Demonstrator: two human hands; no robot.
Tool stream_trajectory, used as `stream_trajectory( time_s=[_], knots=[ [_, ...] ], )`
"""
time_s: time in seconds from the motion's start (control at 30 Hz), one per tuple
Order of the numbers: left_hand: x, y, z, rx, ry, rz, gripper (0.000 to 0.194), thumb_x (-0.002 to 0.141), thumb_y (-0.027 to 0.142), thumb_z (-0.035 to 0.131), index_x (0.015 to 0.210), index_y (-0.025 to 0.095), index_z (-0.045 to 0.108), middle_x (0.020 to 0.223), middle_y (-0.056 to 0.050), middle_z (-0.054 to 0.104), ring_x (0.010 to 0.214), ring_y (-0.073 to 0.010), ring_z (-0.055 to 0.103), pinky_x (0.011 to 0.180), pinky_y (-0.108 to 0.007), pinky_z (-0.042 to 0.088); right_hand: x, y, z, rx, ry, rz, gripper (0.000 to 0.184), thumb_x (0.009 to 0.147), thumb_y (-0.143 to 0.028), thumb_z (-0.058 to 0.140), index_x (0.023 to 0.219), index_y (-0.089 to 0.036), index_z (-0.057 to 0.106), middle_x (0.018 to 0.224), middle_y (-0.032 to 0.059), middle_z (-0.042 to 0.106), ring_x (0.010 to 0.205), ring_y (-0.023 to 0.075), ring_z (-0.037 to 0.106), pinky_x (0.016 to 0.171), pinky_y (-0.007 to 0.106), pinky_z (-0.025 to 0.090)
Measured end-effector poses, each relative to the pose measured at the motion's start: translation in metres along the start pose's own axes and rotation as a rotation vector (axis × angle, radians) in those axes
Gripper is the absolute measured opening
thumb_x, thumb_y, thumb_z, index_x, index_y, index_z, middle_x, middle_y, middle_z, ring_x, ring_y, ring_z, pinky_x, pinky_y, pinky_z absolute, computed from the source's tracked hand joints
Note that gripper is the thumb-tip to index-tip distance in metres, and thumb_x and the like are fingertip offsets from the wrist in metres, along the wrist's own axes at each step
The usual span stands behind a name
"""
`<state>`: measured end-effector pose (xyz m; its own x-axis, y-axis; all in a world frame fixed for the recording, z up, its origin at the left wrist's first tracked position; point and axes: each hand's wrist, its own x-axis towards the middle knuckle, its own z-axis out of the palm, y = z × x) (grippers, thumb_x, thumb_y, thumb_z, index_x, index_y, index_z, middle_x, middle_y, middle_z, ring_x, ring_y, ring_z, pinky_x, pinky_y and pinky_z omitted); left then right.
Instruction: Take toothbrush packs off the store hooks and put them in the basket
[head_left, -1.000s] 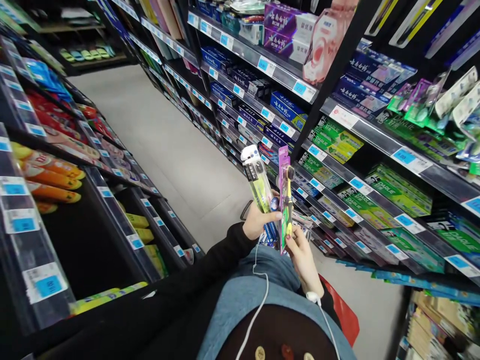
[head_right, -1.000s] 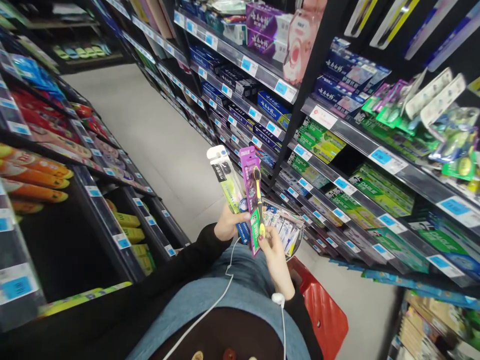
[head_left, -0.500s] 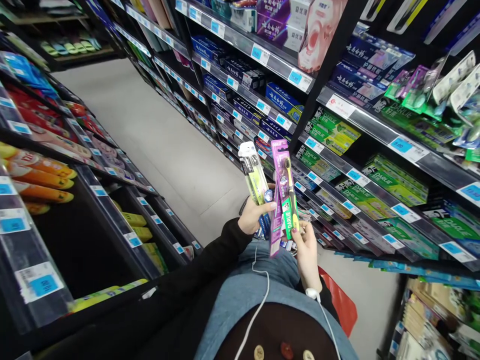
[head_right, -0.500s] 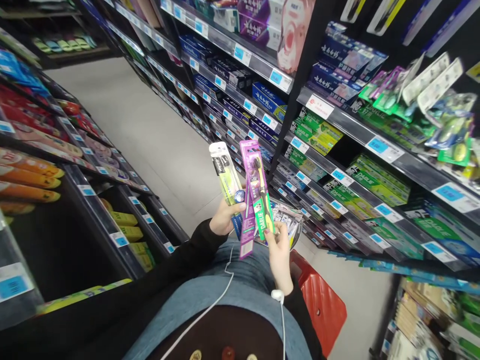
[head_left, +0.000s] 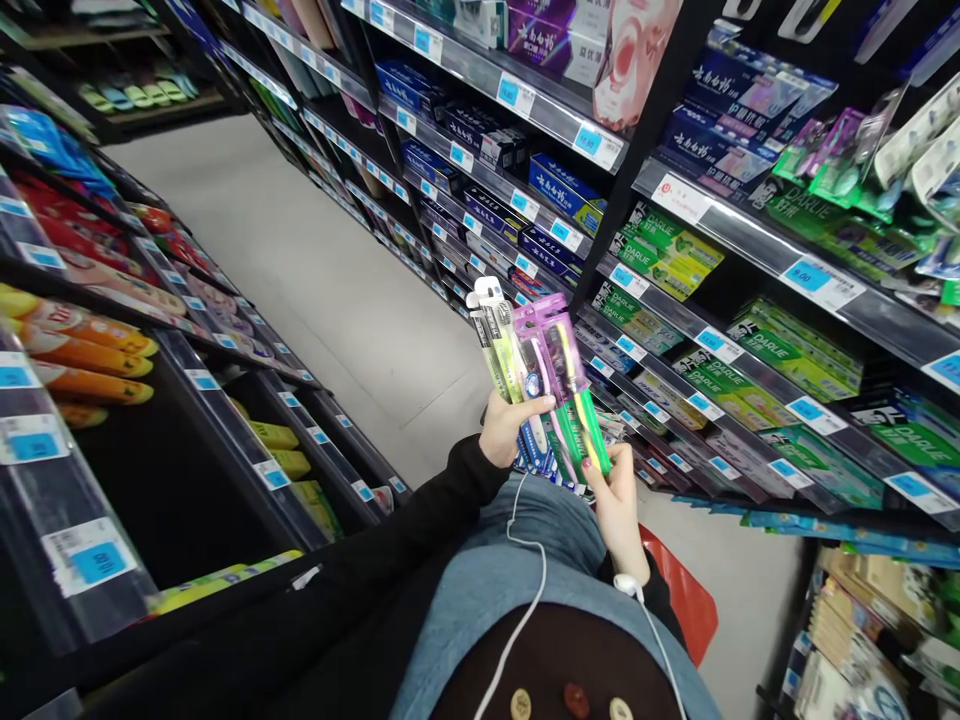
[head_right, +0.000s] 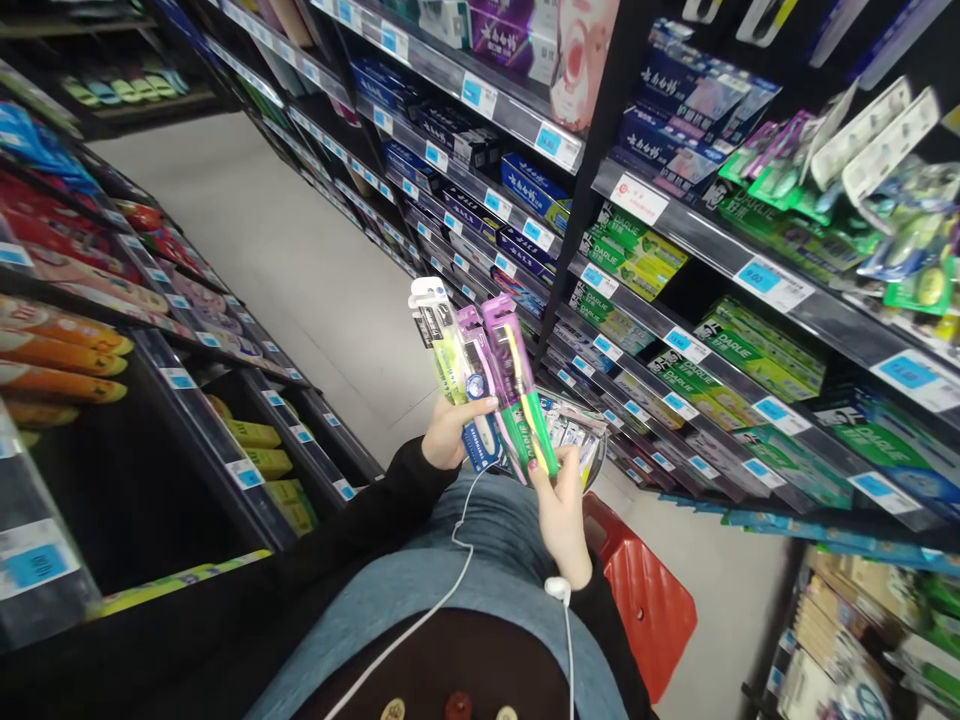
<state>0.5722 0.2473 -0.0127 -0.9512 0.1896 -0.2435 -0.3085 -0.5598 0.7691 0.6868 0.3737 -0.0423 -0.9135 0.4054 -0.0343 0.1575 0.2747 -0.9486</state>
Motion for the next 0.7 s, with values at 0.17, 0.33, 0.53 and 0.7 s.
stream_trajectory(
  time_s=[0.17,0.33,0.53,0.7],
  knots=[
    [0.002,-0.003,-0.003,-0.041,0.059,-0.010,0.045,0.055,0.014,0.079,0.098,0.015,0.067,0.073,-0.003,0.072,0.080,-0.0245,0.070,0.080,-0.038,0.055,0.001,0.004,-0.007,-0.084,-0.095,0.007,0.023,0.087,-0.044,0.047,0.088,-0.023,0.040,0.072,-0.0020,0.047,0.063,0.0157,0.045,0.062,0.030,0.037],
    [0.003,-0.003,-0.005,-0.092,0.083,-0.026,0.047,0.055,0.014,0.078,0.100,0.016,0.066,0.077,-0.003,0.073,0.074,-0.0234,0.070,0.077,-0.038,0.056,-0.002,0.004,-0.003,-0.076,-0.139,-0.004,0.024,0.089,-0.045,0.045,0.094,-0.022,0.042,0.075,-0.0008,0.050,0.064,0.0161,0.047,0.063,0.029,0.036],
    [0.001,-0.004,-0.005,-0.030,0.105,0.007,0.041,0.053,0.016,0.078,0.092,0.016,0.068,0.080,-0.002,0.072,0.078,-0.0230,0.069,0.079,-0.036,0.054,-0.004,-0.011,0.003,-0.136,-0.289,-0.048,0.017,0.092,-0.038,0.041,0.094,-0.022,0.047,0.072,-0.0020,0.055,0.062,0.0143,0.049,0.062,0.026,0.038],
    [-0.004,-0.006,-0.001,0.034,0.075,0.027,0.033,0.053,0.018,0.078,0.084,0.015,0.068,0.079,-0.001,0.071,0.073,-0.0191,0.066,0.074,-0.032,0.053,-0.003,-0.017,0.012,-0.271,-0.201,-0.054,0.024,0.082,-0.042,0.058,0.092,-0.020,0.054,0.066,-0.0031,0.057,0.058,0.0146,0.050,0.057,0.025,0.038]
  ],
)
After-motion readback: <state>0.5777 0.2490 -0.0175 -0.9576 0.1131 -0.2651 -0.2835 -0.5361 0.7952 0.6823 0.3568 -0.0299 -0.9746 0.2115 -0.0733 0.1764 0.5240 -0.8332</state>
